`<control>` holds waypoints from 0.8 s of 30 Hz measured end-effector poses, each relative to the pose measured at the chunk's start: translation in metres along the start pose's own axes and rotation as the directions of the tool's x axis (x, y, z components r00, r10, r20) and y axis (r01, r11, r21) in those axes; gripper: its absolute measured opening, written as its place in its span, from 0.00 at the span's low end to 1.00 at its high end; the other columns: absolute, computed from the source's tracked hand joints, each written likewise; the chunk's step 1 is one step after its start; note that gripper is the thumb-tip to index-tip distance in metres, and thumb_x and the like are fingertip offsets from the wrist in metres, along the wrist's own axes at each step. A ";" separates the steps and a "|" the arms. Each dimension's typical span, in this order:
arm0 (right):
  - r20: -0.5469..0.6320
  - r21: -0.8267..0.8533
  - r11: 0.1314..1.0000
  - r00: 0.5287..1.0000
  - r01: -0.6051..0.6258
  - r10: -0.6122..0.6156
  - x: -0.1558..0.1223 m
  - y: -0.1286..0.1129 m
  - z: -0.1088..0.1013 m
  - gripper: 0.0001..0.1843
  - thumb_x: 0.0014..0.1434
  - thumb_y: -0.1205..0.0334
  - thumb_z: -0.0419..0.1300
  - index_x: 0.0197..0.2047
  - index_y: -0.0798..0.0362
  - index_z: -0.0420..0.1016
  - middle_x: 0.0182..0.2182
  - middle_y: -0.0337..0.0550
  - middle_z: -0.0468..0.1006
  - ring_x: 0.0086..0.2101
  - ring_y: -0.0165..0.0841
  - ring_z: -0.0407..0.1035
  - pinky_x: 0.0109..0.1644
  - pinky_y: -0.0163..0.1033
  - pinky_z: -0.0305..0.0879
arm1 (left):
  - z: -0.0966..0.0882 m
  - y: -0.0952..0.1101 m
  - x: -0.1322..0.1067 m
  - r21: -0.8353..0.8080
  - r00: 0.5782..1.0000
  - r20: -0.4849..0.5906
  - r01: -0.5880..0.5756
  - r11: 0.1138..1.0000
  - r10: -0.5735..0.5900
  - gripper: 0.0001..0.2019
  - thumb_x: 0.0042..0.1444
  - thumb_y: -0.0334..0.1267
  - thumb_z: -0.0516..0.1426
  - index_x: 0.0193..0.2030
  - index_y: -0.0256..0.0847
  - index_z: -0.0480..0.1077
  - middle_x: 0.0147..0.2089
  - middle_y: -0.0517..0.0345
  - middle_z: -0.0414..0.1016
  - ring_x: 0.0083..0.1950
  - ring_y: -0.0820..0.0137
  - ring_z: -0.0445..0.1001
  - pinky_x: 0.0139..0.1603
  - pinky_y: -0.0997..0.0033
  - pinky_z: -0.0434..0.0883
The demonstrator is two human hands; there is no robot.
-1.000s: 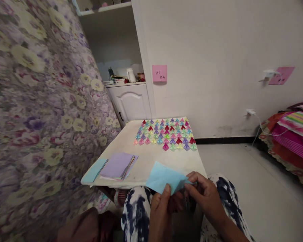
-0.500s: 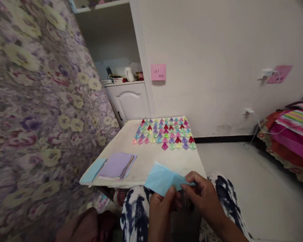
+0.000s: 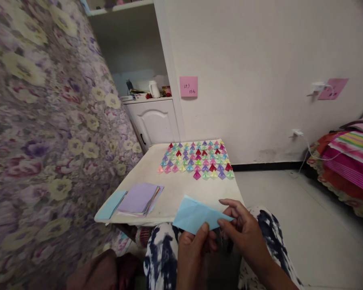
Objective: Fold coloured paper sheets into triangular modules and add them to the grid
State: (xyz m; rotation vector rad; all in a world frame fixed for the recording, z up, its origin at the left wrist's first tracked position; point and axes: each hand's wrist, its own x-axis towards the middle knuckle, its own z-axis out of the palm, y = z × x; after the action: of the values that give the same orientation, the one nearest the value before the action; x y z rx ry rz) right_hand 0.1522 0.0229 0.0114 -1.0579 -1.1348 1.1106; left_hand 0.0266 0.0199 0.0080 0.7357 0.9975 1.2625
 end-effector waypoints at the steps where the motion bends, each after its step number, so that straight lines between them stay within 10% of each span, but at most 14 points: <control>1: 0.006 0.011 1.000 1.000 -0.004 0.004 0.000 -0.001 -0.001 0.21 0.53 0.60 0.61 0.50 0.49 0.63 0.28 0.33 0.66 0.21 0.25 0.65 0.24 0.31 0.62 | 0.000 0.001 -0.001 0.004 1.000 -0.005 0.001 1.000 -0.001 0.16 0.44 0.46 0.62 0.18 0.34 0.71 0.14 0.59 0.67 0.18 0.75 0.62 0.22 0.75 0.58; 14: -0.015 -0.001 1.000 1.000 0.009 -0.009 0.000 -0.007 -0.004 0.16 0.55 0.59 0.59 0.47 0.51 0.65 0.33 0.38 0.70 0.26 0.28 0.70 0.31 0.34 0.66 | 0.005 0.011 -0.008 -0.006 0.999 -0.044 -0.021 1.000 0.020 0.15 0.50 0.43 0.59 0.21 0.33 0.71 0.15 0.60 0.68 0.20 0.75 0.63 0.24 0.77 0.59; 24: -0.014 -0.195 0.980 0.999 -0.045 0.043 0.003 -0.003 -0.008 0.08 0.55 0.57 0.58 0.33 0.53 0.69 0.15 0.31 0.67 0.16 0.25 0.62 0.22 0.30 0.55 | 0.002 0.007 -0.003 0.028 0.996 -0.064 -0.053 0.998 0.054 0.15 0.51 0.43 0.58 0.21 0.34 0.72 0.15 0.59 0.69 0.19 0.75 0.63 0.24 0.77 0.60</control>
State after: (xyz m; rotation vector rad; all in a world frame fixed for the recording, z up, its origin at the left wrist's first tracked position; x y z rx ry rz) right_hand 0.1609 0.0250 0.0140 -1.2444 -1.2368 1.0422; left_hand 0.0255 0.0183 0.0155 0.7501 1.0547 1.3290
